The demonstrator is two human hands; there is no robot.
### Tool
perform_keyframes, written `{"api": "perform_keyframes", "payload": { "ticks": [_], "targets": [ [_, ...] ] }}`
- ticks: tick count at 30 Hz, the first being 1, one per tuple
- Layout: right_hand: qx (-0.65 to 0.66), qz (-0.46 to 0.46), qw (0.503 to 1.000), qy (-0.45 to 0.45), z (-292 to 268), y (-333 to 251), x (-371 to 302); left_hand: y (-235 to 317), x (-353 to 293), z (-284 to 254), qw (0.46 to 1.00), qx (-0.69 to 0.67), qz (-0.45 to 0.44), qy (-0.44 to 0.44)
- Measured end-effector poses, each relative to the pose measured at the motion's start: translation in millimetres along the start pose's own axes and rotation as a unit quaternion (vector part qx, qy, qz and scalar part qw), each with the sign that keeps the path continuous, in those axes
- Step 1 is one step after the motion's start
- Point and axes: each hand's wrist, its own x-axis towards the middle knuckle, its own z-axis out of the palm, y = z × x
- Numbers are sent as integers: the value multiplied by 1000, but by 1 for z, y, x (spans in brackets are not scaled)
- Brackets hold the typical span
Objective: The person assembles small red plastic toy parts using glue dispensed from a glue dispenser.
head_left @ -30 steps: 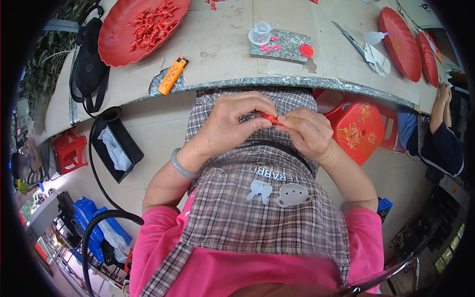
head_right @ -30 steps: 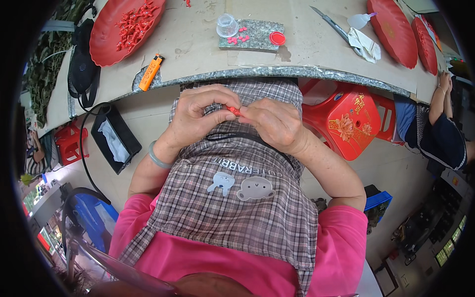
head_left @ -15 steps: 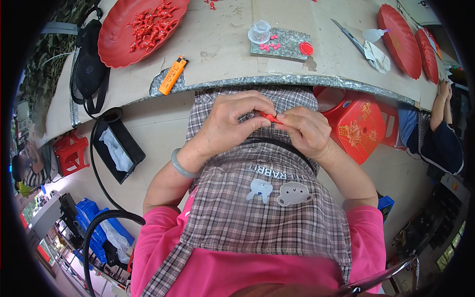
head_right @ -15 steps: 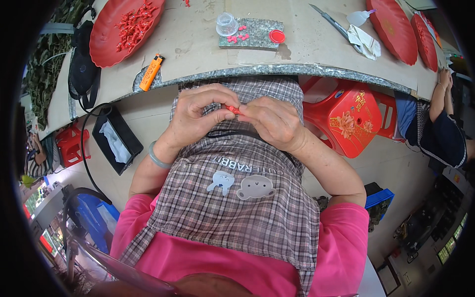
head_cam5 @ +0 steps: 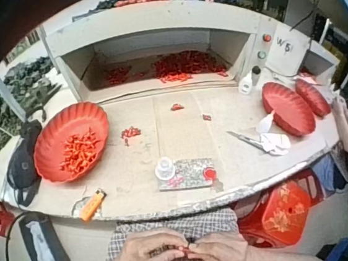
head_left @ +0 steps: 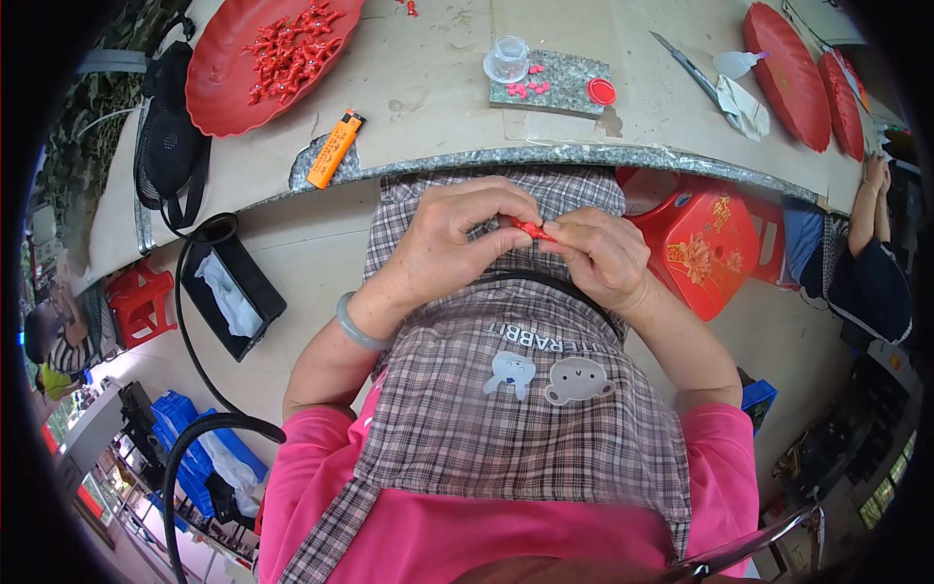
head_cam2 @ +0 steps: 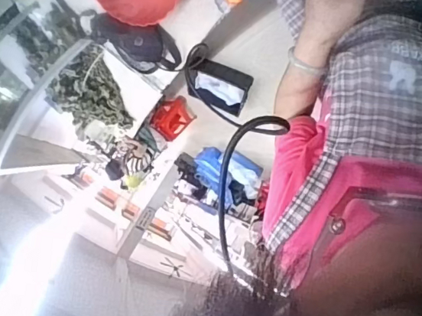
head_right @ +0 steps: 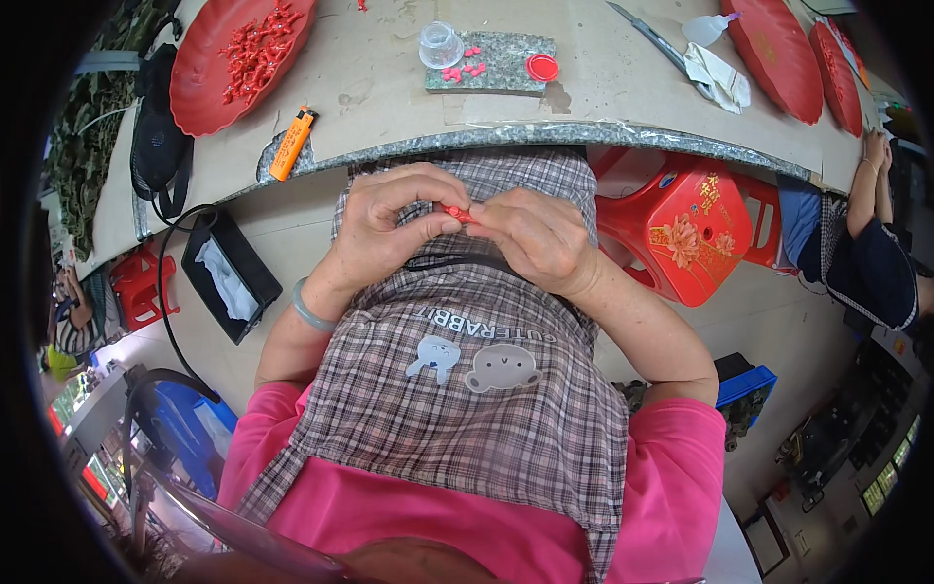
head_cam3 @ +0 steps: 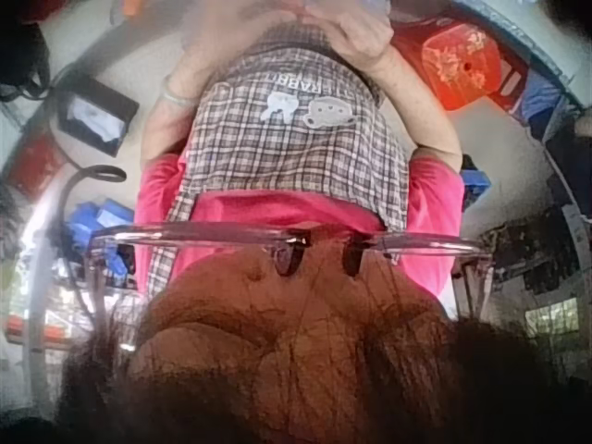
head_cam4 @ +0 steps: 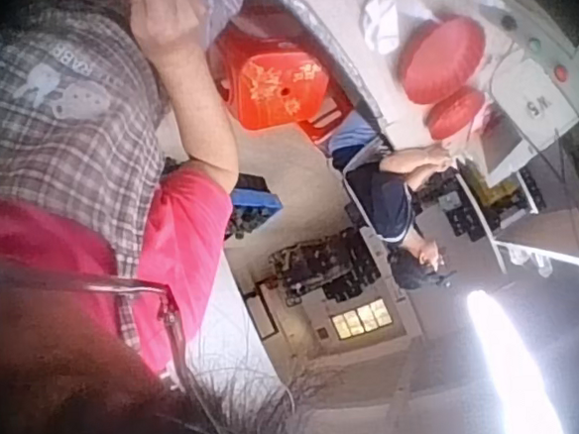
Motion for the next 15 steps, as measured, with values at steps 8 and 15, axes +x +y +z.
{"api": "perform_keyframes", "payload": {
  "ticks": [8, 15],
  "targets": [
    [-9, -15, 1000, -2, 0, 2, 0, 1, 1, -1, 1000, 16, 4, -3],
    [-11, -28, 1000, 7, 1, 3, 1, 3, 1, -2, 1000, 23, 13, -1]
  ]
}}
